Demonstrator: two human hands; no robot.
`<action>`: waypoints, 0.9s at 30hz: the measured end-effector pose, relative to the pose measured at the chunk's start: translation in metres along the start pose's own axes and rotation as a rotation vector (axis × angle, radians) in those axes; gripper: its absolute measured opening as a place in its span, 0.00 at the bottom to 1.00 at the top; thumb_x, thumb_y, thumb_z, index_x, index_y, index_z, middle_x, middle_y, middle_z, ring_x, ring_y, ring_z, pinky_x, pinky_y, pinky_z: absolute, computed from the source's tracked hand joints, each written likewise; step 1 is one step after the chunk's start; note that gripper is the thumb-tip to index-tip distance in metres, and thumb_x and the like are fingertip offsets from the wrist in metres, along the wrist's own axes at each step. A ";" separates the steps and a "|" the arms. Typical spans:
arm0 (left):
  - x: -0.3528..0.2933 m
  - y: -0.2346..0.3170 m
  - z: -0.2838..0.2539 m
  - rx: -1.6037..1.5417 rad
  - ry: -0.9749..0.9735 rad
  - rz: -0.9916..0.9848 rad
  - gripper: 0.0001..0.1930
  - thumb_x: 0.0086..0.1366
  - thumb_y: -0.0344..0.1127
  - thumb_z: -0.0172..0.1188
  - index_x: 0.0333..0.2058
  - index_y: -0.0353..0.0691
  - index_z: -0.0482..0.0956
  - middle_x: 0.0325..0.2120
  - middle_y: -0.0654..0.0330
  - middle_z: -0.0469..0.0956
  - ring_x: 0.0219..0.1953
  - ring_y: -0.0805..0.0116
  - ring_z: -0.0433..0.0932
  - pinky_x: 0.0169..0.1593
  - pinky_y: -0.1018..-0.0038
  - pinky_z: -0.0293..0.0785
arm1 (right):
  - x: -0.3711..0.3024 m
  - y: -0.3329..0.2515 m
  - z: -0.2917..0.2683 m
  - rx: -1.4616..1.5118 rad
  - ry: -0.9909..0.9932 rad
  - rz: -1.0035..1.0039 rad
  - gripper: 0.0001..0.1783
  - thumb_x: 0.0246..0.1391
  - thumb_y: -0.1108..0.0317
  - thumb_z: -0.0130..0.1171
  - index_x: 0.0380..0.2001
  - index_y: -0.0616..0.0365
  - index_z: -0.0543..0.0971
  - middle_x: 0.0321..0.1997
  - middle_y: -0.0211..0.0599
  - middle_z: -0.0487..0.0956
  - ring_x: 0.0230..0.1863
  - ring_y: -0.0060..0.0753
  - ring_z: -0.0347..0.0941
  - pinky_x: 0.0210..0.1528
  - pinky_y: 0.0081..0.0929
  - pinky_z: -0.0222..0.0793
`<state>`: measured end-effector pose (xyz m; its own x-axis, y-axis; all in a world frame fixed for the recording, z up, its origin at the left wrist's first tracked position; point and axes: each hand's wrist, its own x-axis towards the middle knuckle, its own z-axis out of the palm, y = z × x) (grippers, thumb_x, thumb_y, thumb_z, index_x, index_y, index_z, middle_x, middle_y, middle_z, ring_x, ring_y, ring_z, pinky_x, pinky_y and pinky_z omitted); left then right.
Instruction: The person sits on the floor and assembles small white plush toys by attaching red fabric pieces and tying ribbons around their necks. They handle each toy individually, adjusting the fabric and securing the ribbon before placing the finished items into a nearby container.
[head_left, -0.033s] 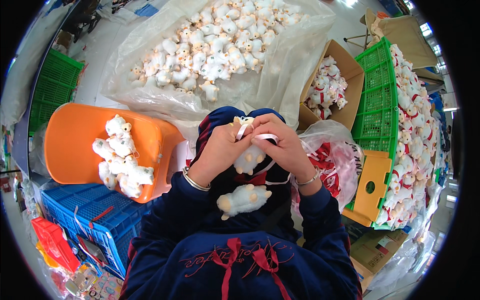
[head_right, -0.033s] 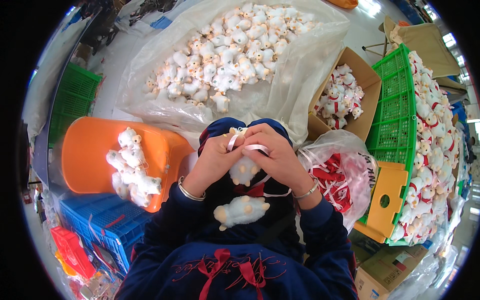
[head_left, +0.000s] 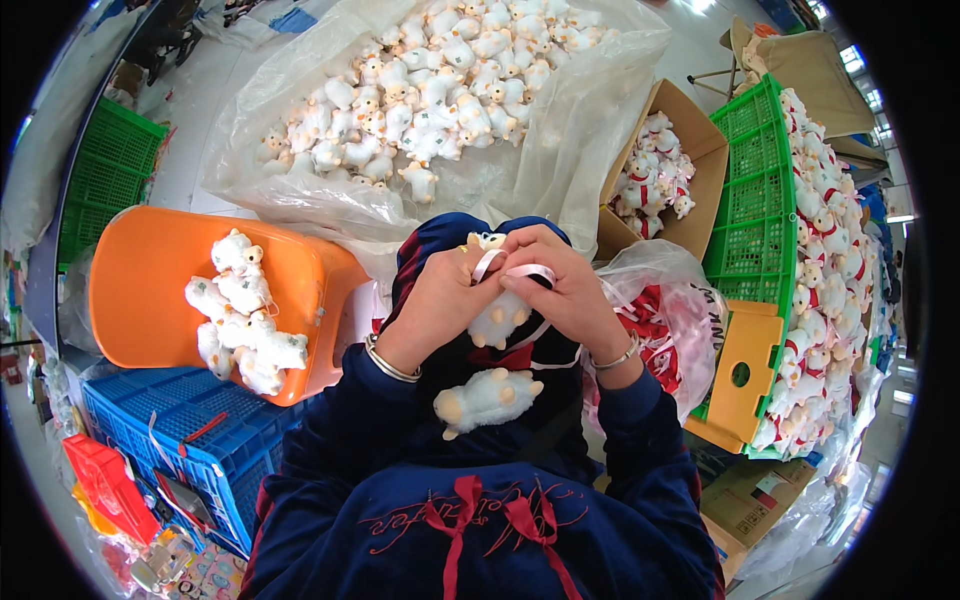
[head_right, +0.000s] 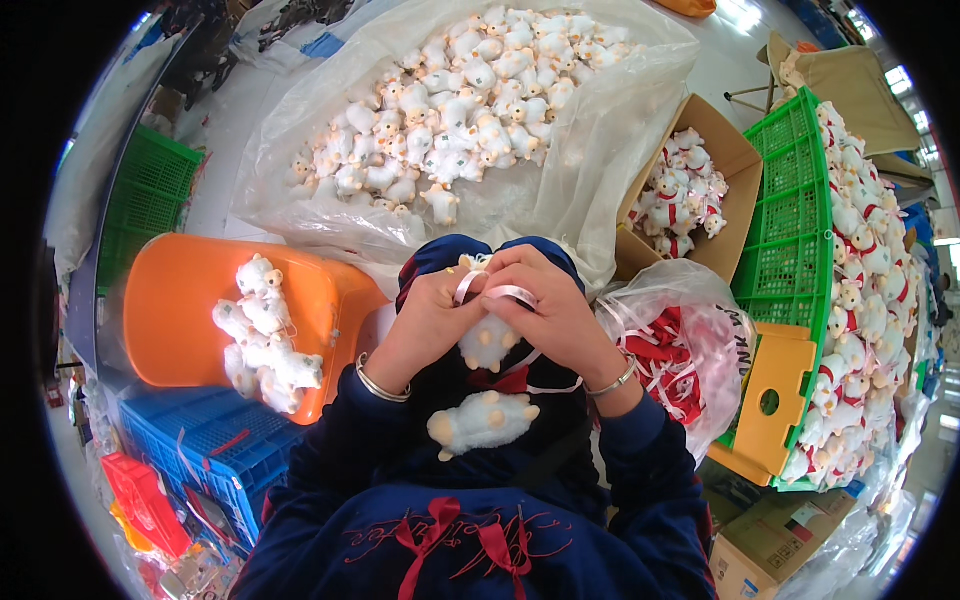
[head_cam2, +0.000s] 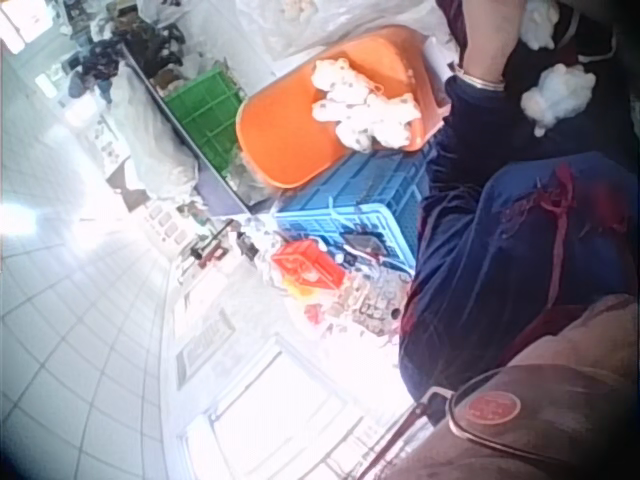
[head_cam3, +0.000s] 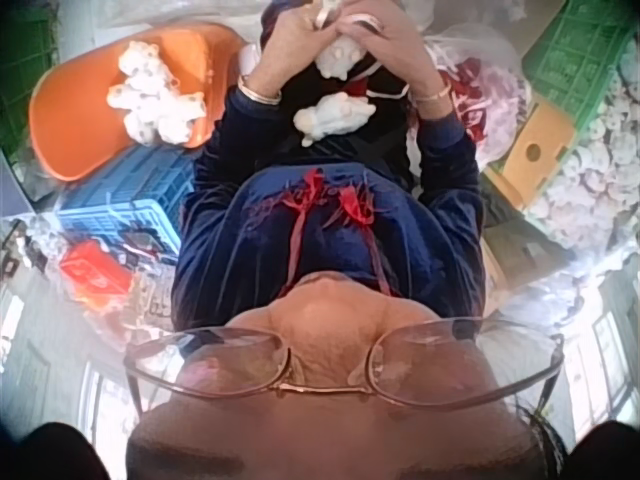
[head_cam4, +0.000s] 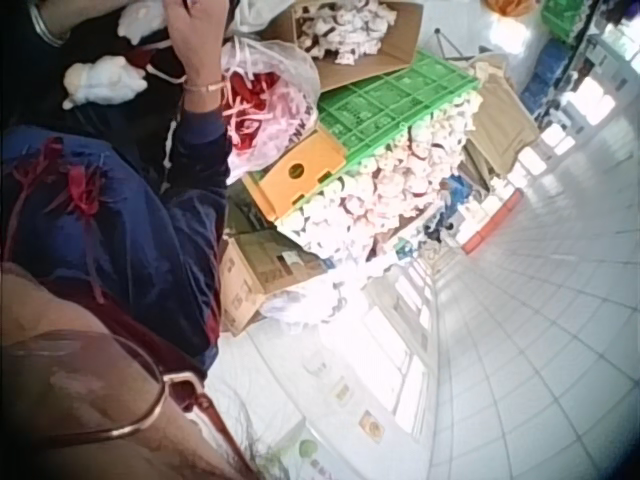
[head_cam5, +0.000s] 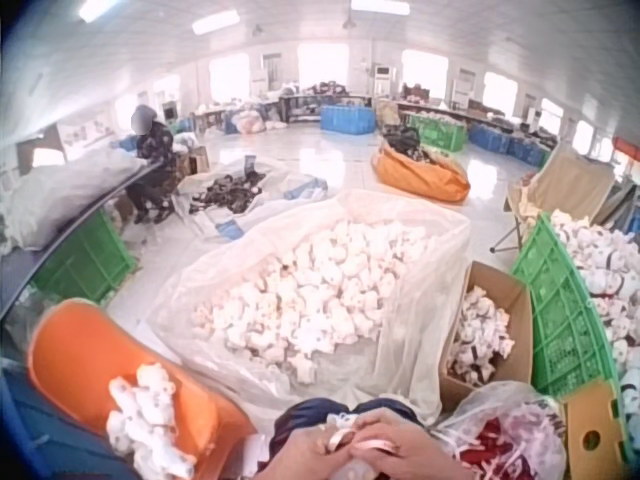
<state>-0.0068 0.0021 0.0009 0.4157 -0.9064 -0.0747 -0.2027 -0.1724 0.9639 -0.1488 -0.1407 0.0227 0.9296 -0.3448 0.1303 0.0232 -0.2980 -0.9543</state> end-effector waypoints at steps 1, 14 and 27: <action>0.000 0.004 0.000 0.037 -0.009 0.015 0.07 0.67 0.31 0.66 0.42 0.36 0.84 0.33 0.63 0.81 0.32 0.77 0.76 0.37 0.76 0.73 | 0.003 0.001 0.000 -0.006 0.000 -0.026 0.07 0.60 0.73 0.65 0.41 0.60 0.83 0.51 0.35 0.78 0.48 0.32 0.77 0.53 0.27 0.72; -0.008 -0.006 0.009 -0.069 0.108 0.040 0.10 0.71 0.34 0.62 0.37 0.32 0.86 0.31 0.53 0.86 0.31 0.65 0.84 0.35 0.72 0.76 | 0.004 -0.011 -0.001 -0.293 0.135 0.009 0.05 0.58 0.76 0.62 0.37 0.64 0.82 0.39 0.42 0.78 0.37 0.42 0.78 0.40 0.31 0.73; -0.018 -0.016 0.006 -0.229 0.078 0.046 0.06 0.69 0.28 0.64 0.41 0.32 0.84 0.34 0.59 0.85 0.36 0.75 0.82 0.40 0.77 0.77 | -0.010 -0.014 -0.023 0.070 0.077 0.353 0.08 0.63 0.70 0.64 0.34 0.64 0.79 0.33 0.28 0.81 0.33 0.19 0.73 0.37 0.21 0.70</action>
<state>-0.0167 0.0188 -0.0149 0.4799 -0.8771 -0.0181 -0.0205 -0.0319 0.9993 -0.1672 -0.1534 0.0411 0.8545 -0.4821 -0.1934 -0.2667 -0.0878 -0.9598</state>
